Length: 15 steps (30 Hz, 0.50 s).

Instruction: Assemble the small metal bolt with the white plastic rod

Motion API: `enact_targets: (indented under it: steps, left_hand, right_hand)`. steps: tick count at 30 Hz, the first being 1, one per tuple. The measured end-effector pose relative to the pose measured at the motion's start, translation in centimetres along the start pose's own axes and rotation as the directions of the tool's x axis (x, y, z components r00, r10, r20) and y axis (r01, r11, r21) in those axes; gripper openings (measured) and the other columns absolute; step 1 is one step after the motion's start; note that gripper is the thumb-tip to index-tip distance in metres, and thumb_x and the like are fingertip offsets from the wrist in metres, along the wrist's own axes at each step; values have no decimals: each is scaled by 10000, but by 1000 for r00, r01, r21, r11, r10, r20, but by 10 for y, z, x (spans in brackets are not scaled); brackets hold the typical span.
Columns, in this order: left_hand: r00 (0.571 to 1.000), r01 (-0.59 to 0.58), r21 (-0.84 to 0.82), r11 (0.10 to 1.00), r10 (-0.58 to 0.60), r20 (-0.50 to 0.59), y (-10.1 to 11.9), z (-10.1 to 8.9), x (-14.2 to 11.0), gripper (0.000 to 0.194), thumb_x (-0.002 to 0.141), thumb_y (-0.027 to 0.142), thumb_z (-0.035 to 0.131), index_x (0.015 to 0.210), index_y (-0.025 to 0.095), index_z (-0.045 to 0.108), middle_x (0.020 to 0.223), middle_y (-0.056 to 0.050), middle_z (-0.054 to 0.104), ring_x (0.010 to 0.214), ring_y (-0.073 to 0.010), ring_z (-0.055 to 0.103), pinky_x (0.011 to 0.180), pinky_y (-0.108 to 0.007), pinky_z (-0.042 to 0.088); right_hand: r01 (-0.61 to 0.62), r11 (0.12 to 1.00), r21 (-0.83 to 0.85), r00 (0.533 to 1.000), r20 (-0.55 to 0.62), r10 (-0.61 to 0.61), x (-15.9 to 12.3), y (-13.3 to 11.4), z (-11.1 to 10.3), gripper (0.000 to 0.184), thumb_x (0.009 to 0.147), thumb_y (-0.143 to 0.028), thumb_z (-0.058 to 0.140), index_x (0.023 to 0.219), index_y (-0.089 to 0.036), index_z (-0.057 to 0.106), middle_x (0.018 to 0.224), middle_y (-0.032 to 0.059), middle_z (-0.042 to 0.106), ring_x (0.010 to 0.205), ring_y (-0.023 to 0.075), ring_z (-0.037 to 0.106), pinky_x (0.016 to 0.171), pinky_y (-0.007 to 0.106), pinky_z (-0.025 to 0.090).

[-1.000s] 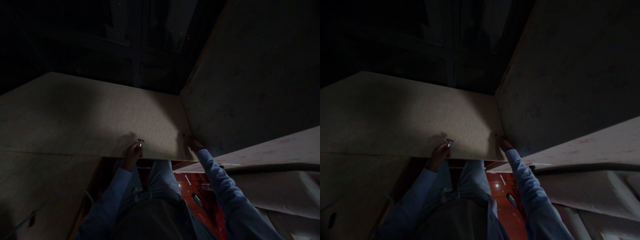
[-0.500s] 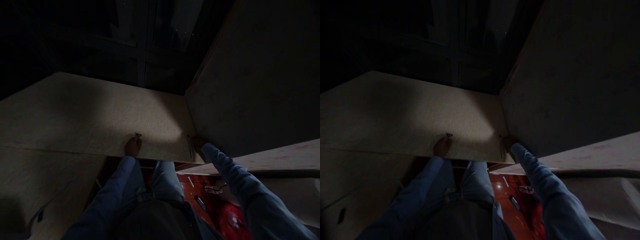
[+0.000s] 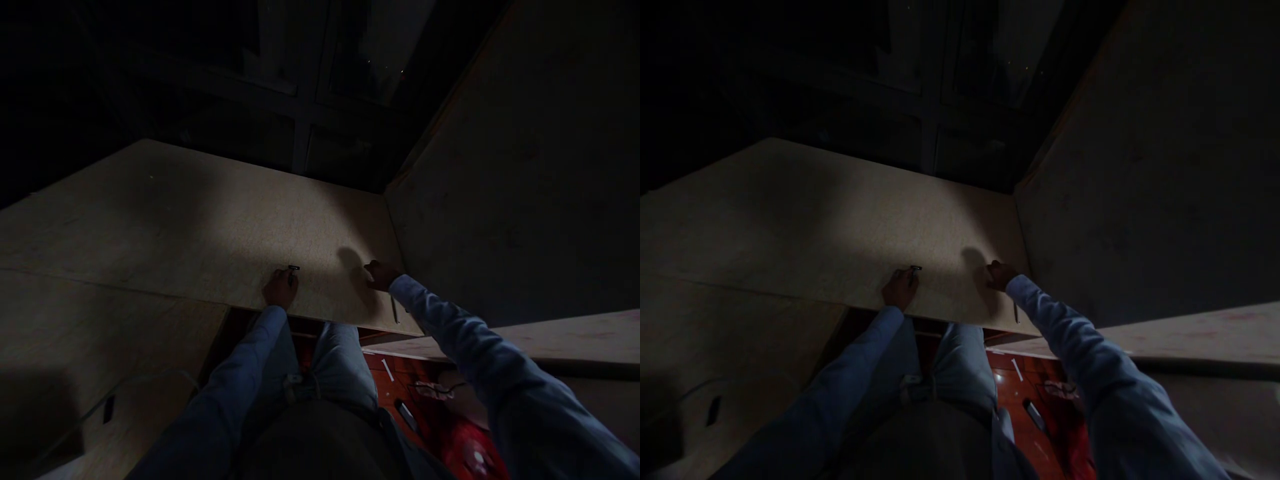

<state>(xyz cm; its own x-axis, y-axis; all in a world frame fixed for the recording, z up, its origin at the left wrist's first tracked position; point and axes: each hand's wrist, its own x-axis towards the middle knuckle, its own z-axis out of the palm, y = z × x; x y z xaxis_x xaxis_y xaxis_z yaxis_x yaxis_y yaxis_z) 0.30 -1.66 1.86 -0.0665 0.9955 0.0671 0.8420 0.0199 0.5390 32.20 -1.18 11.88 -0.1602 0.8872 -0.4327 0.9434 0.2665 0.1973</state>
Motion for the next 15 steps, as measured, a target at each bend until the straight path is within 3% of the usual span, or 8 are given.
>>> enact_targets:
  steps: [4, 8, 11, 15]
  left_hand:
    - [1000, -2, -72, 997, 1, -15, -3, 2, 0, 310, 926, 376, 550, 1170, 241, 687, 1146, -80, 686, 1034, -226, 651, 827, -316, 496]
    - [1000, -11, -81, 997, 9, -25, -3, 2, 0, 290, 918, 373, 569, 1140, 237, 697, 1125, -77, 691, 1042, -225, 651, 839, -312, 493]
    - [1000, -6, -80, 997, 3, -31, -3, 1, 0, 285, 915, 367, 570, 1133, 239, 701, 1130, -78, 692, 1044, -224, 648, 846, -310, 490]
    - [1000, -6, -95, 995, 4, -23, -2, 1, 0, 276, 913, 346, 572, 1121, 223, 705, 1119, -84, 696, 1042, -223, 646, 854, -313, 489]
  right_hand:
    - [113, 993, 20, 993, -40, -113, 27, -65, -8, 578, 887, -404, 584, 1420, -201, 489, 1377, 166, 581, 1090, 287, 677, 872, 354, 539]
    - [218, 975, 35, 974, -72, -215, 46, -111, -9, 476, 932, -340, 508, 1369, -153, 519, 1366, 201, 586, 1131, 309, 645, 894, 420, 534]
    - [244, 968, 57, 967, -92, -238, 52, -126, -9, 429, 957, -328, 457, 1329, -134, 545, 1375, 226, 572, 1173, 331, 616, 911, 460, 527]
    - [189, 975, 119, 978, -114, -176, 45, -120, -6, 455, 981, -342, 403, 1354, -115, 532, 1324, 228, 604, 1082, 316, 664, 860, 437, 554]
